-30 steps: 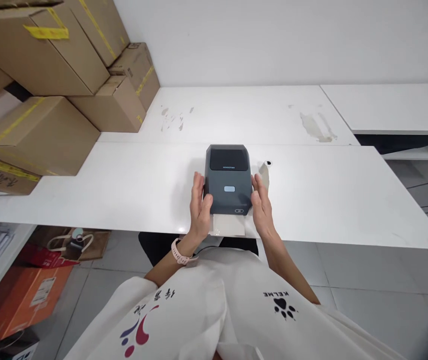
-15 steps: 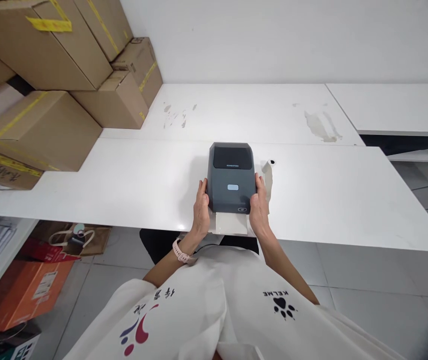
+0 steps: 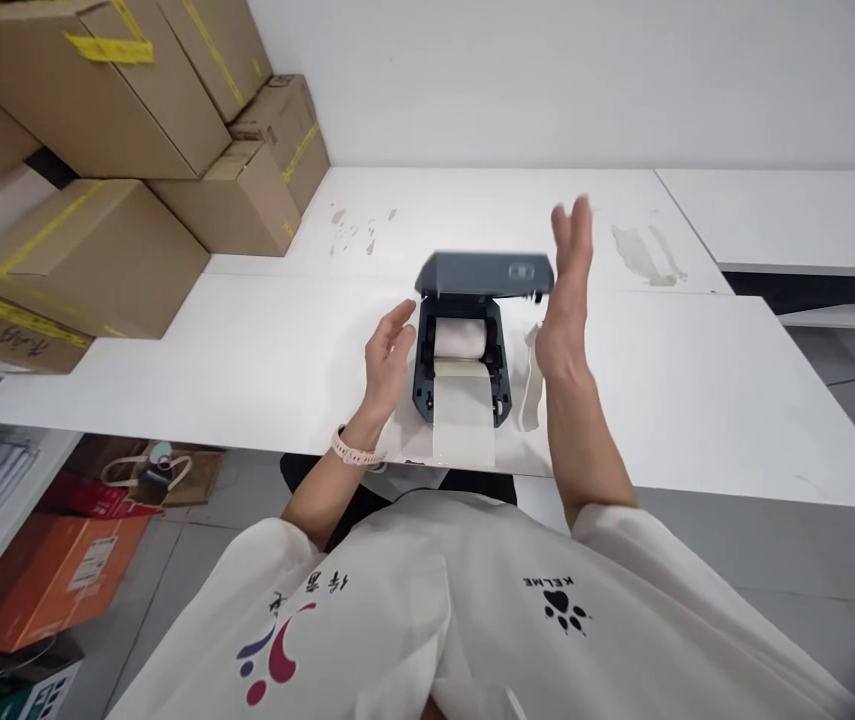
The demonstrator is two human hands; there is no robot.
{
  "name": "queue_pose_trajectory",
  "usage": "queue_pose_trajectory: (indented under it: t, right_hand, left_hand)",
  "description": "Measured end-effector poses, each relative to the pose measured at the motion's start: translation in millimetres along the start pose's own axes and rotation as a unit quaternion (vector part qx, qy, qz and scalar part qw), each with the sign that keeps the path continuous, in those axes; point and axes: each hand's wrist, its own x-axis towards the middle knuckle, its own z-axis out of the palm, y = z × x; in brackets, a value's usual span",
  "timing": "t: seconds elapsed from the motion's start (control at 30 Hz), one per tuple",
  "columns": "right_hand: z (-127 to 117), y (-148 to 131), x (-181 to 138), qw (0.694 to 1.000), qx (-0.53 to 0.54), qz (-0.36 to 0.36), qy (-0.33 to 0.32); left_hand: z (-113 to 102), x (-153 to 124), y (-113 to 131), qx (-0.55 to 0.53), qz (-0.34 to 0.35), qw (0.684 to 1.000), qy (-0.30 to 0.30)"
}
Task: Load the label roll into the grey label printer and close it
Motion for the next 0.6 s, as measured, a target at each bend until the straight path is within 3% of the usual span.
queue_pose_trajectory:
  t: [0.13, 0.23, 0.33, 0.43, 0.47, 0.53, 0.6]
  right_hand:
    - [6.5, 12.6, 86.5, 0.999, 0.038, 0.024, 0.010]
    - [12.3, 26.4, 123.9, 0.998, 0.034, 0.051, -0.012]
    - [11.7, 29.0, 123.9, 1.000, -0.013, 0.011, 0.009]
    - [8.0, 20.5, 91.4, 0.995, -0.077, -0.052, 0.030]
    - [8.4, 17.9, 77.3, 0.993, -0.096, -0.062, -0.006]
    - [14.2, 16.3, 51.2, 0.974, -0.152, -0.053, -0.159]
    - [27.0, 20.5, 33.2, 0.912, -0.236, -0.023, -0.335]
  left_hand:
    - [6.6, 17.3, -12.3, 0.179, -0.108, 0.978, -0.013]
    - [10.5, 19.7, -19.1, 0.251, -0.146, 0.955, -0.066]
    - [11.5, 21.4, -21.0, 0.269, -0.158, 0.947, -0.079]
    - [11.7, 23.1, -21.8, 0.274, -0.162, 0.945, -0.077]
    - [12.1, 23.3, -22.2, 0.273, -0.163, 0.945, -0.076]
    - [13.4, 23.2, -22.8, 0.272, -0.158, 0.946, -0.072]
    - [15.2, 22.8, -22.9, 0.276, -0.152, 0.947, -0.067]
